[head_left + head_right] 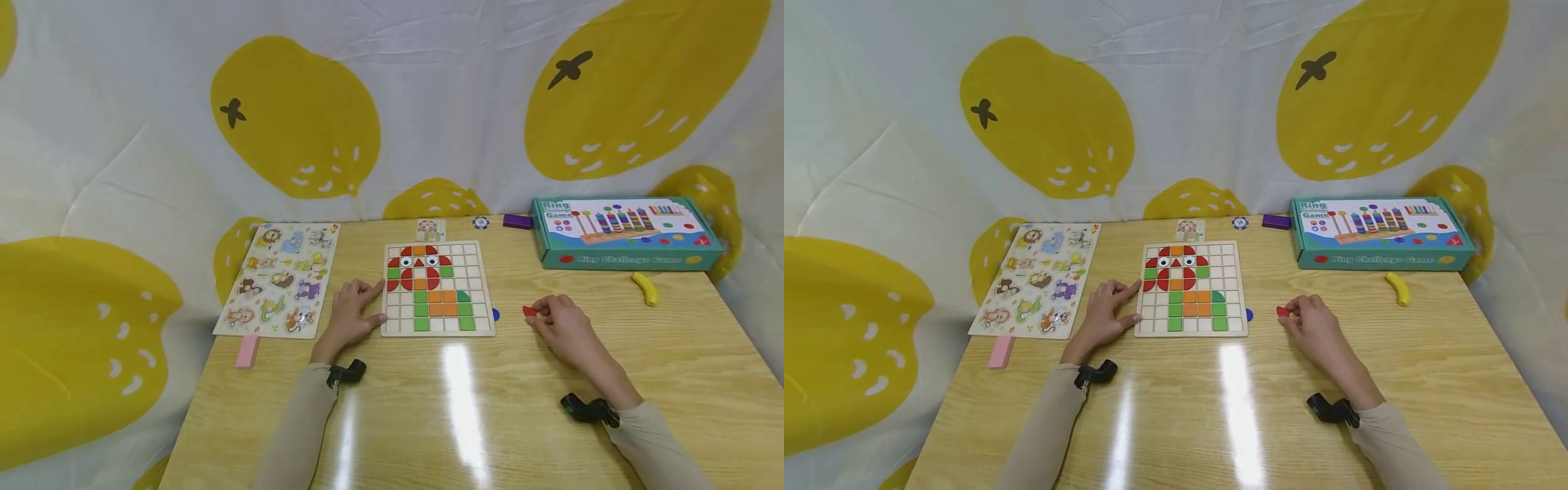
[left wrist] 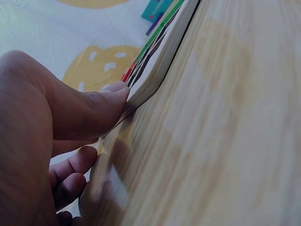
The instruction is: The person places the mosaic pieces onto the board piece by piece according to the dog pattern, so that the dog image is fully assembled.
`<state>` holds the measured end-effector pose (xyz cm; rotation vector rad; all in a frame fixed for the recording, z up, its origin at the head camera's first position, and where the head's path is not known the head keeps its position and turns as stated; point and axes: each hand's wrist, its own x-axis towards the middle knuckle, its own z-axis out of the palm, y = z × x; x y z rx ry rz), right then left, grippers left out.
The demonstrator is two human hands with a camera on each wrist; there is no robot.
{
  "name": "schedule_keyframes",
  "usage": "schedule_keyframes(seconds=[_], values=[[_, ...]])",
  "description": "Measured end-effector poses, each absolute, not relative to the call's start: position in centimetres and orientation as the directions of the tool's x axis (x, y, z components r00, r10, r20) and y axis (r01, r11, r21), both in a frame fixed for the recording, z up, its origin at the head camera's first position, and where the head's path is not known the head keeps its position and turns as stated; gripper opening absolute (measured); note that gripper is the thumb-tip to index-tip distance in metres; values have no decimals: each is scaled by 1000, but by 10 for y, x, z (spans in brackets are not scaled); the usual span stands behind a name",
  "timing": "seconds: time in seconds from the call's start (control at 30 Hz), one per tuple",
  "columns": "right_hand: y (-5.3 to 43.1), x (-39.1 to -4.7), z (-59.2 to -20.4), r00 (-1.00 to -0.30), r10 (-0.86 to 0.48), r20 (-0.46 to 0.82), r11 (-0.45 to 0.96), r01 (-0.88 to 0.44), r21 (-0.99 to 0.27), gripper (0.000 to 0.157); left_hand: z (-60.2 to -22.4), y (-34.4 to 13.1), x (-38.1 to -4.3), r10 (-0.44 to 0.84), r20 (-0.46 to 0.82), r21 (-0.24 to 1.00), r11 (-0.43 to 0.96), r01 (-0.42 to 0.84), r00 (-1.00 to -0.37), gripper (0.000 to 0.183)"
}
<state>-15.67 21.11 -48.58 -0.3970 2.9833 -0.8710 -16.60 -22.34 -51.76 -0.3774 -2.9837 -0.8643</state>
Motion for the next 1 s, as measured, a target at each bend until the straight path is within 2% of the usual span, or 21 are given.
schedule_keyframes(seconds=[0.1, 0.23, 0.4, 0.53, 0.67, 0.83, 1.0], values=[[206, -160, -485, -944, -301, 138, 804, -329, -495, 24, -517, -224, -167, 229, 81, 519, 821, 237, -970, 73], [192, -176, -477, -935, -302, 186, 730, -352, -585, 23, -517, -225, -167, 230, 80, 508, 828, 238, -970, 73], [160, -205, -475, -946, -274, 173, 579, -306, -756, 27, -519, -226, -166, 228, 86, 512, 825, 239, -970, 72], [134, -227, -485, -932, -348, 106, 512, -284, -811, 28, -521, -224, -167, 233, 82, 507, 828, 242, -969, 73], [118, -239, -496, -901, -429, 72, 518, -310, -797, 26, -522, -222, -167, 239, 75, 514, 823, 243, -968, 73], [109, -246, -501, -880, -467, 90, 552, -369, -748, 25, -521, -222, -167, 239, 97, 509, 822, 254, -966, 73], [104, -249, -499, -871, -486, 75, 557, -374, -742, 22, -520, -224, -168, 228, 95, 500, 831, 245, -969, 73]])
